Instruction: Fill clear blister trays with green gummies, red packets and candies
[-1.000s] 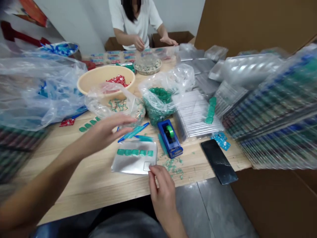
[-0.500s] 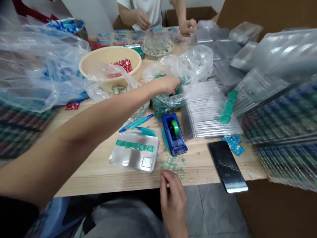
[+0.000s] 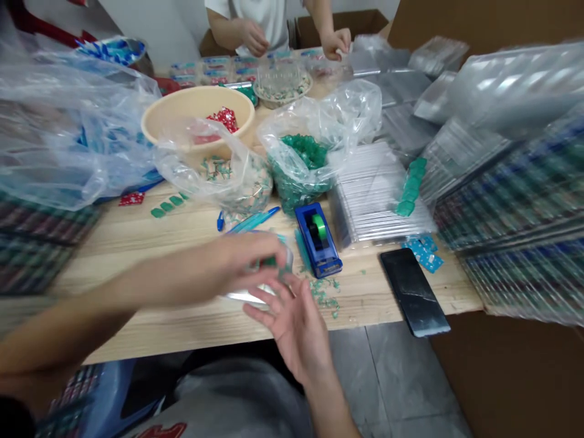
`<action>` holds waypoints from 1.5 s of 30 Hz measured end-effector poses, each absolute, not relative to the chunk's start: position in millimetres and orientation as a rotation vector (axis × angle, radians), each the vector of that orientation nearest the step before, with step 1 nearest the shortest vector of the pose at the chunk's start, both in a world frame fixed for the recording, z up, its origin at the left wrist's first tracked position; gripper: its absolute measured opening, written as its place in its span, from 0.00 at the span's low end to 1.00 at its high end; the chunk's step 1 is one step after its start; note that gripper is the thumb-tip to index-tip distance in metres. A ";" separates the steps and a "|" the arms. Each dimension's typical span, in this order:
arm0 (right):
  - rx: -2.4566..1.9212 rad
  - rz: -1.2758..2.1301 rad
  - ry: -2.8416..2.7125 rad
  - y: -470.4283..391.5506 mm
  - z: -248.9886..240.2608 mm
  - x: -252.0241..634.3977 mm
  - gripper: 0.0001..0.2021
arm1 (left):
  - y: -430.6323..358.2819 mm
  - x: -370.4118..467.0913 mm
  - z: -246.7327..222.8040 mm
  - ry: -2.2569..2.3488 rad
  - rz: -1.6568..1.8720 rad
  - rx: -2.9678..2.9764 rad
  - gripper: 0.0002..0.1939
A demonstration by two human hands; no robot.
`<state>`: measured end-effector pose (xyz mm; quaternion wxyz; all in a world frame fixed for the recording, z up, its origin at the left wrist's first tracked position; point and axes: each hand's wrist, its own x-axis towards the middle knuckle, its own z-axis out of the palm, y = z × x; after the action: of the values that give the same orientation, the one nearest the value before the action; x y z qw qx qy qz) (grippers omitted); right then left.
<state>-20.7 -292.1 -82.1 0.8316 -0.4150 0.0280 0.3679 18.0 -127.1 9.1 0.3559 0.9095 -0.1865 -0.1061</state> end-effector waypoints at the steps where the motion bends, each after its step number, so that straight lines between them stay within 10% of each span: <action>1: -0.815 0.882 0.072 -287.0 -80.8 -22.3 0.24 | -130.8 -9.2 1.8 -0.470 -0.337 2.383 0.11; 21: -0.961 0.924 0.362 -287.1 -103.7 -87.8 0.20 | -66.0 -49.3 -70.0 -0.421 -0.546 2.353 0.09; 31: -1.078 0.850 0.124 -265.1 -100.7 -81.7 0.22 | -64.9 -79.1 -41.0 -0.578 0.190 2.609 0.11; 45: -1.287 0.742 0.136 -248.7 -103.2 -68.7 0.21 | -58.7 -60.8 -40.4 -0.433 -0.385 2.254 0.14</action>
<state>-68.7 -248.7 -103.2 0.7345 -0.5855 0.0618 0.3374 -60.8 -58.7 -40.4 0.3962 0.8893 -0.1707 -0.1519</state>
